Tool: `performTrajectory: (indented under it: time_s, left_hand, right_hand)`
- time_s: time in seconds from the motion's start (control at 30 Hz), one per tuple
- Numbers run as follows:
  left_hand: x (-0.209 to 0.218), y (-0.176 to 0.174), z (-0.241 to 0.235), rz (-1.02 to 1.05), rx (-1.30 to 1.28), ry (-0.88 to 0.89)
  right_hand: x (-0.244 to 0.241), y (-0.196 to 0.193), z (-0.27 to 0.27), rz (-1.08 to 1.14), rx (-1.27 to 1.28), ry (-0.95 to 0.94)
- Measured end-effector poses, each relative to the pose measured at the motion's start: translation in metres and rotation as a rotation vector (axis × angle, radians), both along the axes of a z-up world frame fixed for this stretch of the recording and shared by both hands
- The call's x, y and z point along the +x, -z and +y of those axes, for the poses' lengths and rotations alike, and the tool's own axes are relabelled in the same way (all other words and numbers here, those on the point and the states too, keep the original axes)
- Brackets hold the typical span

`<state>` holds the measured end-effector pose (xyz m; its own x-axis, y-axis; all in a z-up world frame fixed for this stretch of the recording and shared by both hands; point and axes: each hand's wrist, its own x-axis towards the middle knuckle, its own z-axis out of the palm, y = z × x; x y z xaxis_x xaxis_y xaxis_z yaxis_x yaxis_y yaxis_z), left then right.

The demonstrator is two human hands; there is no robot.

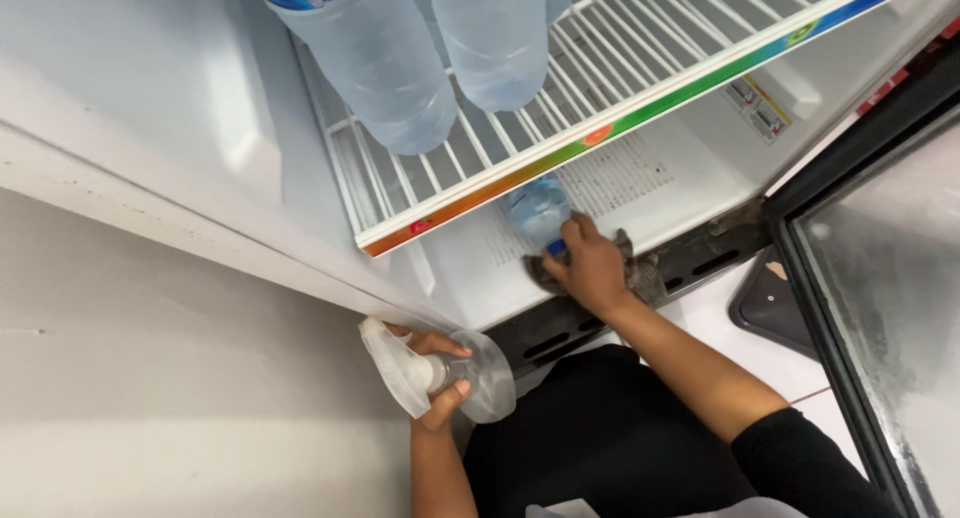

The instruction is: The person cleans the interior and exterior of a commercial glass-door refrigerator. They use a spray bottle and a cloth to wipe the shelves, door frame, and glass door while beverages remain inside.

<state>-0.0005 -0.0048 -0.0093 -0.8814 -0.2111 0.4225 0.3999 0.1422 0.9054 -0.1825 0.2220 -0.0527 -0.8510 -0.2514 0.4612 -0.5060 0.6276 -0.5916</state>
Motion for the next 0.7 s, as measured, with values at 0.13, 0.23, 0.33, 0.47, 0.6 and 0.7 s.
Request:
performTrajectory:
  time_s: [0.13,0.23,0.33,0.47,0.6,0.7]
  left_hand:
    - [0.000,0.001,-0.002,0.008,-0.008,-0.003]
    - [0.000,0.004,-0.003,0.003,-0.009,-0.001]
    - [-0.001,0.005,-0.004,-0.009,-0.023,-0.007]
    - [-0.003,-0.003,-0.003,-0.017,-0.026,-0.029]
    - [-0.005,-0.012,-0.001,0.144,-0.319,-0.172]
    - [-0.006,-0.011,0.001,0.114,-0.149,-0.120]
  right_hand:
    - [0.016,-0.001,-0.026,0.081,0.056,-0.040]
    - [0.027,-0.001,-0.046,0.060,0.075,-0.089]
    - [0.033,-0.001,-0.064,0.086,0.094,-0.118]
    - [0.031,0.002,-0.081,0.171,0.120,-0.170]
    - [0.027,0.005,-0.090,0.151,0.171,-0.165]
    - [0.026,0.001,-0.084,0.040,0.168,-0.184]
